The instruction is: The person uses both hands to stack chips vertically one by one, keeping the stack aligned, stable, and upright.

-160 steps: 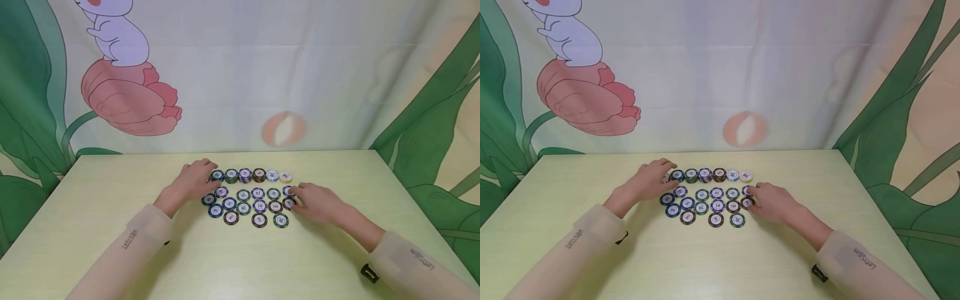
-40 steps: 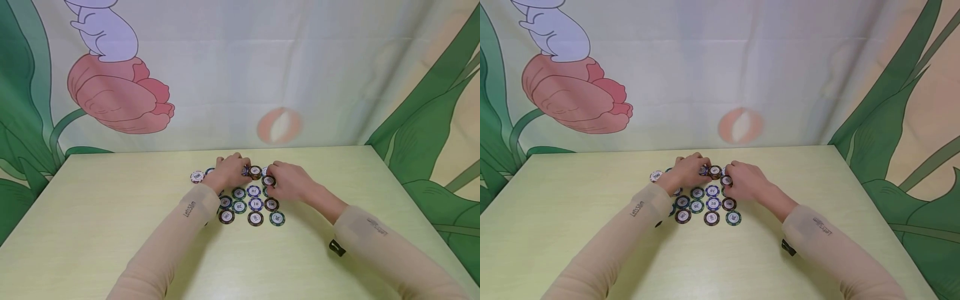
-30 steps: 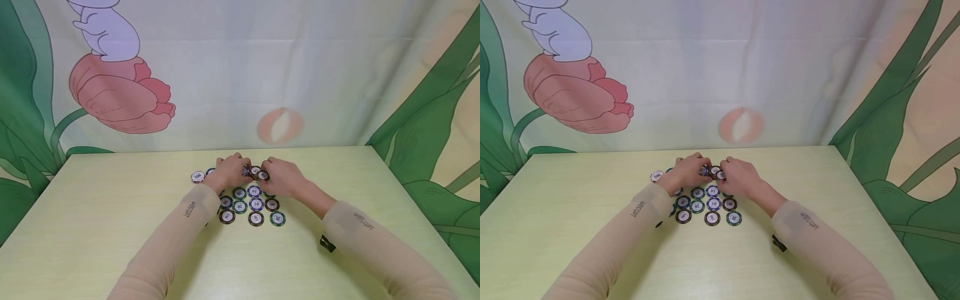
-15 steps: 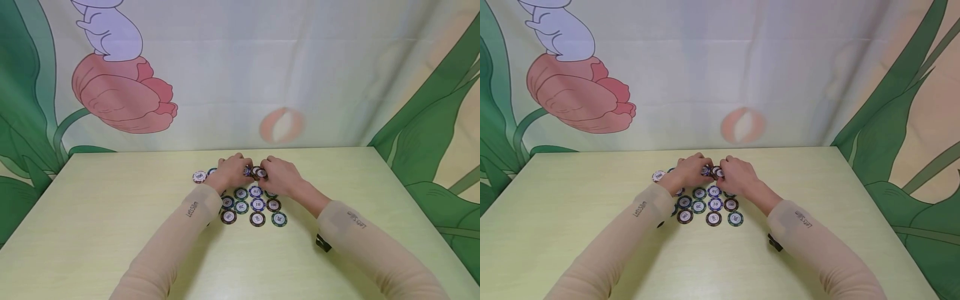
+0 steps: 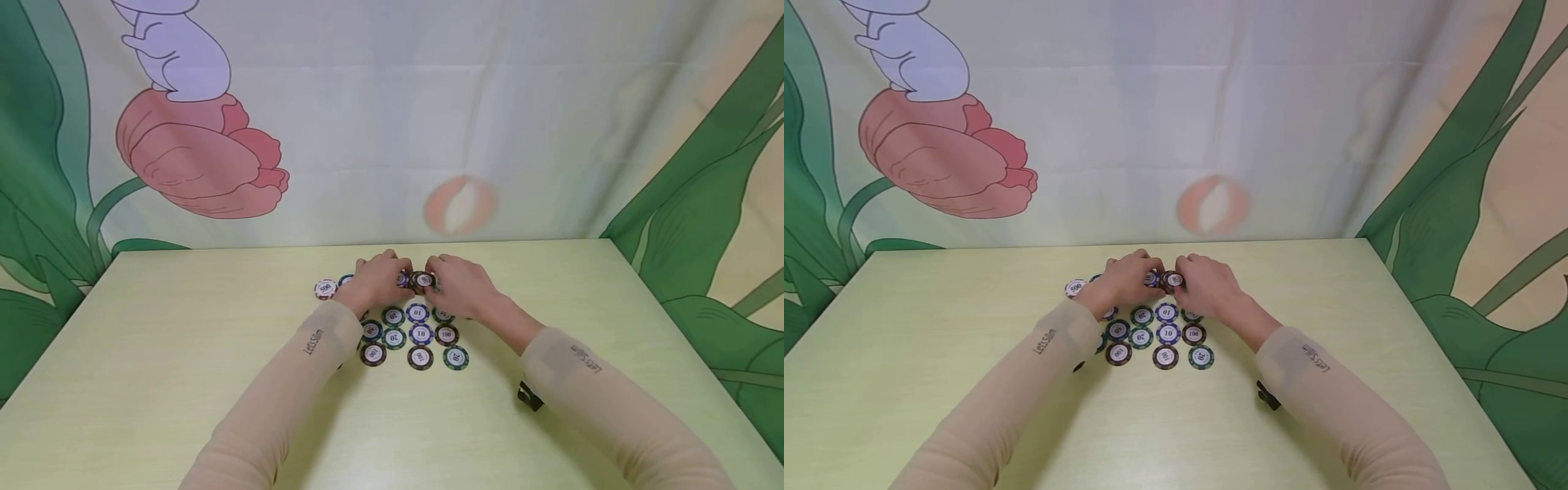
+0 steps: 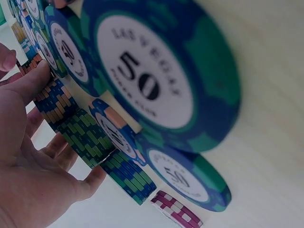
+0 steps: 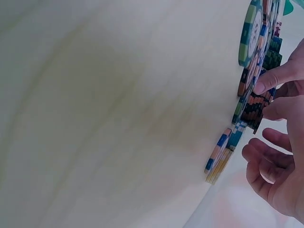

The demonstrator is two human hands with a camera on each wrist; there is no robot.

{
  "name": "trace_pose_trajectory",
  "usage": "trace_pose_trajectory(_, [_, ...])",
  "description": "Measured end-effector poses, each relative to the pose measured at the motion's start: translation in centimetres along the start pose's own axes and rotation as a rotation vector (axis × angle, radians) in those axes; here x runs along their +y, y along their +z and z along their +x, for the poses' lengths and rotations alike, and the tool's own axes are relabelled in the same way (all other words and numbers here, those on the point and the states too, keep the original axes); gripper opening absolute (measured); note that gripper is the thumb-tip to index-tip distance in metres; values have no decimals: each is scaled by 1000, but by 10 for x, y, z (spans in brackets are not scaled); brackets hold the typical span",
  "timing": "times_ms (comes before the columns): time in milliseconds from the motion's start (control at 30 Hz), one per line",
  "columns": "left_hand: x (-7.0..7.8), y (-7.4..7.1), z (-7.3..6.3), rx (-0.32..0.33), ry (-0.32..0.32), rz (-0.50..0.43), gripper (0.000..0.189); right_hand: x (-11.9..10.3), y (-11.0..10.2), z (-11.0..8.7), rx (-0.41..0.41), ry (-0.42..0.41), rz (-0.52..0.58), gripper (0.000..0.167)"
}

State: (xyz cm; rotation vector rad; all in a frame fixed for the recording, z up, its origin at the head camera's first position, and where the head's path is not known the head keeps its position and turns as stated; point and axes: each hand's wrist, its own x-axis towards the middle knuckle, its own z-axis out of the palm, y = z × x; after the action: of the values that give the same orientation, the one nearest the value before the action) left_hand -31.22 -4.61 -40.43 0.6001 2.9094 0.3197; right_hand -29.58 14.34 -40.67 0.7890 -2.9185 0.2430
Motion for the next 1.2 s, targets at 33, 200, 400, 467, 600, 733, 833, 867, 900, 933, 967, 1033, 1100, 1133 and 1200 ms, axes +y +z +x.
trace_pose_trajectory(33, [0,0,0,0,-2,-2,43,1,0,0,-1,4,4,27])
trace_pose_trajectory(200, [-1,1,0,-1,-11,-10,43,2,1,0,-10,3,21,22])
trace_pose_trajectory(400, [-1,1,0,1,-15,-17,42,2,3,1,-4,-14,29,21])
trace_pose_trajectory(467, [-1,2,0,3,-13,-16,42,2,3,1,-2,-17,28,21])
trace_pose_trajectory(600, [-1,2,1,8,-6,-20,41,1,3,2,0,-23,27,20])
trace_pose_trajectory(733, [-1,2,1,8,-2,-21,40,1,3,2,7,-32,28,19])
trace_pose_trajectory(833, [-1,2,1,4,-4,-16,40,1,4,3,9,-38,31,19])
trace_pose_trajectory(867, [-1,2,1,3,-4,-14,41,1,4,3,9,-40,33,18])
trace_pose_trajectory(900, [0,2,0,2,-4,-12,41,1,4,3,9,-41,35,18])
trace_pose_trajectory(933, [0,2,0,3,-4,-10,41,1,4,3,8,-42,36,18])
trace_pose_trajectory(967, [0,1,0,3,-4,-9,42,1,4,3,8,-43,37,18])
trace_pose_trajectory(1033, [0,2,0,3,-4,-8,42,1,4,3,9,-45,36,18])
trace_pose_trajectory(1100, [-1,2,1,6,-1,-7,42,1,4,3,9,-46,32,18])
trace_pose_trajectory(1133, [-1,2,1,7,-1,-7,42,1,4,4,7,-46,31,18])
trace_pose_trajectory(1200, [-1,2,1,6,0,-9,42,1,4,3,5,-46,31,18])
